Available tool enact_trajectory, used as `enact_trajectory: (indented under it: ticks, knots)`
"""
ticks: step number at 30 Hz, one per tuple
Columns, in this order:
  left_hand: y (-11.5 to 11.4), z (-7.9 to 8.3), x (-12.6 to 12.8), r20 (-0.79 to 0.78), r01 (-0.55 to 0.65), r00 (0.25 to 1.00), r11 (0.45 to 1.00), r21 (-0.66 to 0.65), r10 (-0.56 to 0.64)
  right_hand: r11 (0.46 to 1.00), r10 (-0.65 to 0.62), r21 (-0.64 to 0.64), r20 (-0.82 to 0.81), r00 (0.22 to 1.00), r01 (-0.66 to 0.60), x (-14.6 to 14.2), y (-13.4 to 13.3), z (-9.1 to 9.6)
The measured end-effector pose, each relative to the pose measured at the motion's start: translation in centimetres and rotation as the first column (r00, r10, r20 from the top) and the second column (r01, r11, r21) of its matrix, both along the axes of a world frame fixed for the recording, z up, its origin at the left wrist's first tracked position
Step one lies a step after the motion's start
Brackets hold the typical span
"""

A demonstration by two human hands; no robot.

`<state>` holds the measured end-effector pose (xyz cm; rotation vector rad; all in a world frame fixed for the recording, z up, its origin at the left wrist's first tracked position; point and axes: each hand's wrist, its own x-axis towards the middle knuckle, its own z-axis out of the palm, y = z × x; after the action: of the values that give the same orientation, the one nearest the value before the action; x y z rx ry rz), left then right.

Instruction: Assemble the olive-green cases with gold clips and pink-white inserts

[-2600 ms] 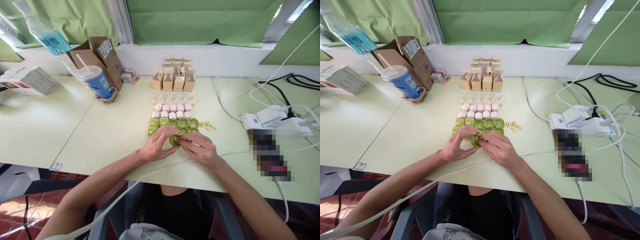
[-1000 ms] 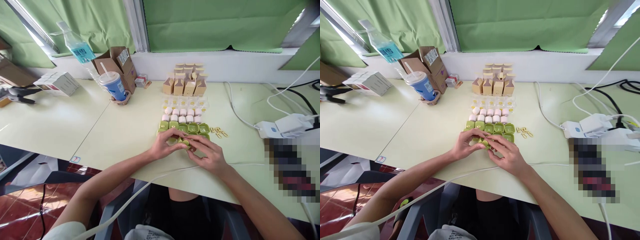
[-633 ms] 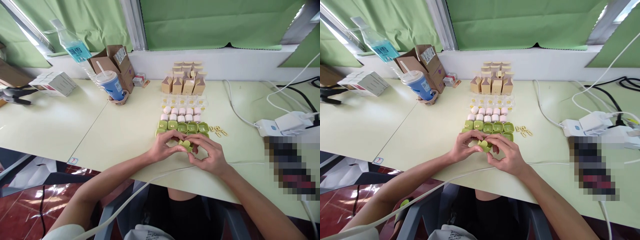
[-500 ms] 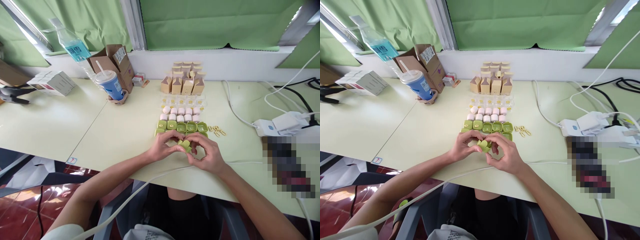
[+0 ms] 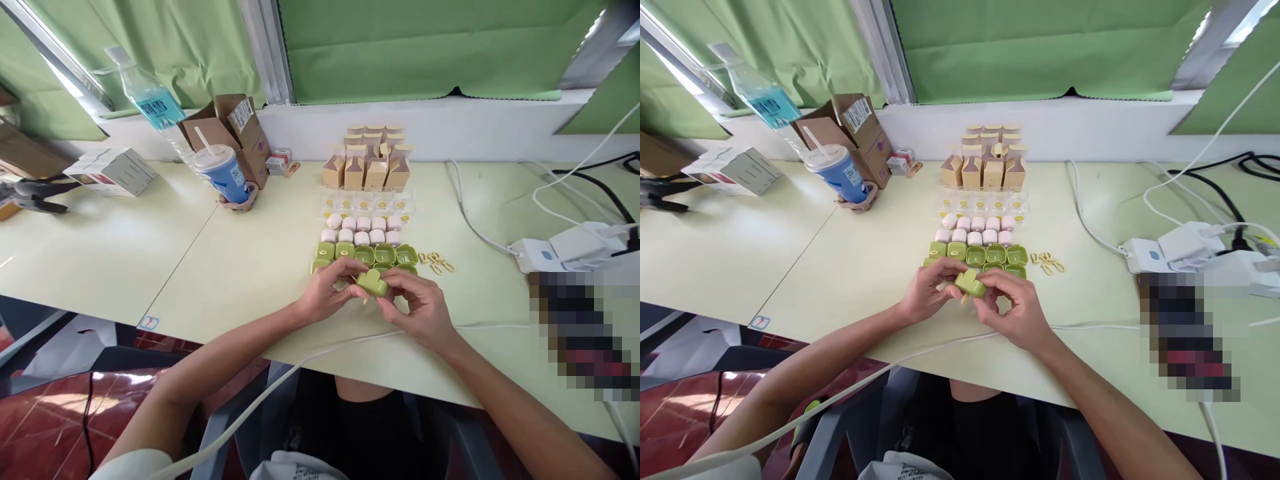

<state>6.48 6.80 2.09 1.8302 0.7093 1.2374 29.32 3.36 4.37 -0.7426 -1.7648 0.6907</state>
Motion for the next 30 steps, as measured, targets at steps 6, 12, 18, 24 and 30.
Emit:
enact_trajectory:
  ticks: [6, 12, 18, 24, 30]
  knots:
    - [0.2, 0.8, 0.0, 0.047, -0.011, 0.999, 0.988, 0.156, 0.004, 0.988, -0.154, -0.006, -0.057, 0.986, 0.154, 0.4, 0.4, -0.4]
    - [-0.2, 0.9, 0.0, -0.122, 0.025, 0.992, 0.962, 0.272, 0.009, 0.998, -0.053, -0.019, -0.002, 0.999, 0.053, 0.4, 0.2, 0.1]
    - [-0.1, 1.4, -0.1, -0.174, -0.005, 0.981, 0.916, 0.401, 0.082, 0.989, 0.019, -0.142, -0.151, 0.988, -0.041, 0.1, -0.1, -0.9]
    - [-0.1, 2.2, -0.1, -0.182, -0.019, 0.975, 0.859, 0.512, 0.13, 1.0, -0.011, -0.02, 0.036, 0.999, 0.012, 0.4, 0.1, 0.0]
    - [0.3, 2.7, -0.4, -0.183, -0.029, 0.971, 0.838, 0.545, 0.153, 1.0, -0.007, 0.022, 0.026, 1.0, 0.006, 0.8, 0.2, 0.5]
